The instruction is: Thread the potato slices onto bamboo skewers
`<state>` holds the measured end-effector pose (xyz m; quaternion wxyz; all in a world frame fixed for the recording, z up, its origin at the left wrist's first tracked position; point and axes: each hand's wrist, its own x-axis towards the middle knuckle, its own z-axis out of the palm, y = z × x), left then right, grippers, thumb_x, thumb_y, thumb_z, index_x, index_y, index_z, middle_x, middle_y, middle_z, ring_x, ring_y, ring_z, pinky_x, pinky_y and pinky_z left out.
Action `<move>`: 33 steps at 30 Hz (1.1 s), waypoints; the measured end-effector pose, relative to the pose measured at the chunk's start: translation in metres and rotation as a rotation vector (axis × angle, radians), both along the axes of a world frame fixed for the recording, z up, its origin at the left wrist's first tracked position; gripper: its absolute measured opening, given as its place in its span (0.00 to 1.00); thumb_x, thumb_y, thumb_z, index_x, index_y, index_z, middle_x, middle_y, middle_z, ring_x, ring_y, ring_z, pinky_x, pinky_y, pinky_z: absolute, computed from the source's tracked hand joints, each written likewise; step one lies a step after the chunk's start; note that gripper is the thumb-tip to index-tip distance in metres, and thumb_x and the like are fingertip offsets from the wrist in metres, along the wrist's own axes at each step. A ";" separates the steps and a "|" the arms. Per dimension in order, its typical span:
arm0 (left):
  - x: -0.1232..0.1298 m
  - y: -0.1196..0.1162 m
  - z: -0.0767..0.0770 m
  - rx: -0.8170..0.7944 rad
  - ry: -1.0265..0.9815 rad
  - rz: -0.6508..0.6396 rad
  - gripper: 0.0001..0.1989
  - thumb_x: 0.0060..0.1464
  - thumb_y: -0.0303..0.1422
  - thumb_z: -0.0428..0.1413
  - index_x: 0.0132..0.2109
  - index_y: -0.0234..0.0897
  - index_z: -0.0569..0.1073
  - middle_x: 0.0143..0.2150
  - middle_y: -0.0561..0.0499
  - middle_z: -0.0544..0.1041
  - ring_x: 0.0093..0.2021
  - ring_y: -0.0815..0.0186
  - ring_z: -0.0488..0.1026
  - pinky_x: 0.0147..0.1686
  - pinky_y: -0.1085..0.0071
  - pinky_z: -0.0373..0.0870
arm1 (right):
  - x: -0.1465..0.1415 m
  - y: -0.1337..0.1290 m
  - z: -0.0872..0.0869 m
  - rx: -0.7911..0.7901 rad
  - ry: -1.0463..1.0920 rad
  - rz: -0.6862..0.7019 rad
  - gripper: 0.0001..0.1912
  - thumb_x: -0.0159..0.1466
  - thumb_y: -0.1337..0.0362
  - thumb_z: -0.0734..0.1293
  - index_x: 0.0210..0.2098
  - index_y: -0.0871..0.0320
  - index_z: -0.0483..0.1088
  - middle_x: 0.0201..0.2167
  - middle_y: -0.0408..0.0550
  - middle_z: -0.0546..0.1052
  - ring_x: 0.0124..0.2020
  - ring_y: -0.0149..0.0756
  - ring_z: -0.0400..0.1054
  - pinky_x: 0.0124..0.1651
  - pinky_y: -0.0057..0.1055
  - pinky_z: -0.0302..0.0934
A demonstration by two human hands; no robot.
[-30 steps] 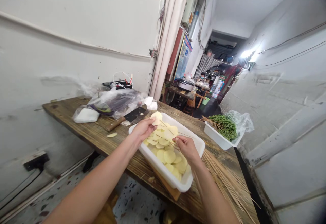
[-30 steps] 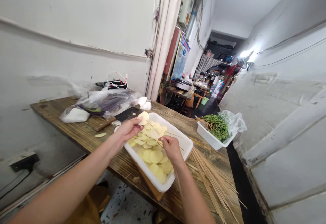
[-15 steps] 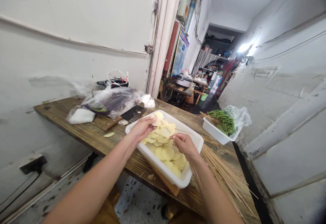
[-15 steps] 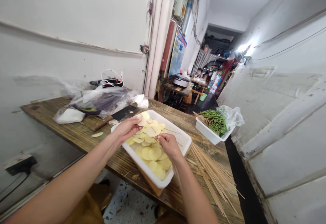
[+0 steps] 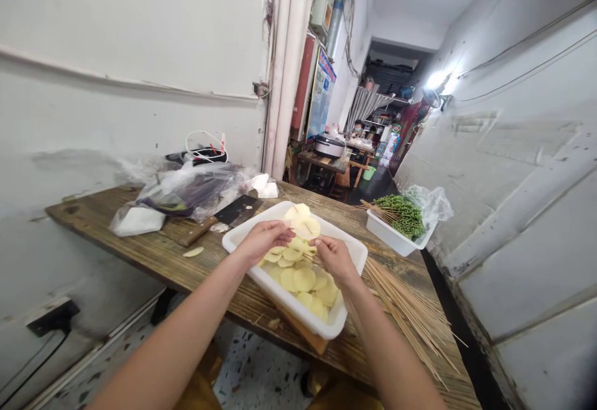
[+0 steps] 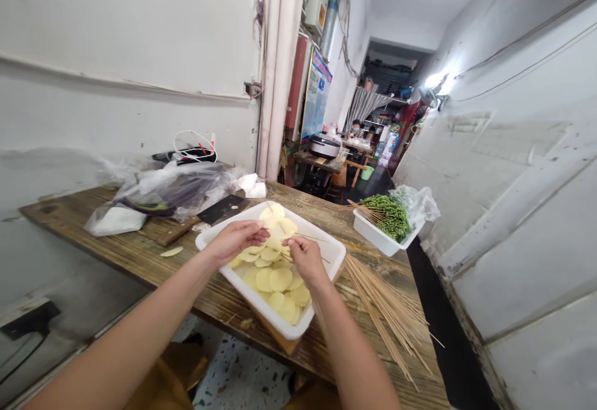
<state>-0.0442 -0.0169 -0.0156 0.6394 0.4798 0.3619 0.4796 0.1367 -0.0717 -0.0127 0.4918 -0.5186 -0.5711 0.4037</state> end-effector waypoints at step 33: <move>0.006 0.005 0.003 0.003 0.407 -0.112 0.12 0.43 0.35 0.61 0.31 0.37 0.66 0.22 0.54 0.71 0.22 0.67 0.72 0.20 0.74 0.68 | 0.007 0.010 -0.012 0.084 -0.010 -0.195 0.15 0.57 0.62 0.58 0.31 0.61 0.75 0.14 0.37 0.58 0.17 0.27 0.49 0.22 0.23 0.45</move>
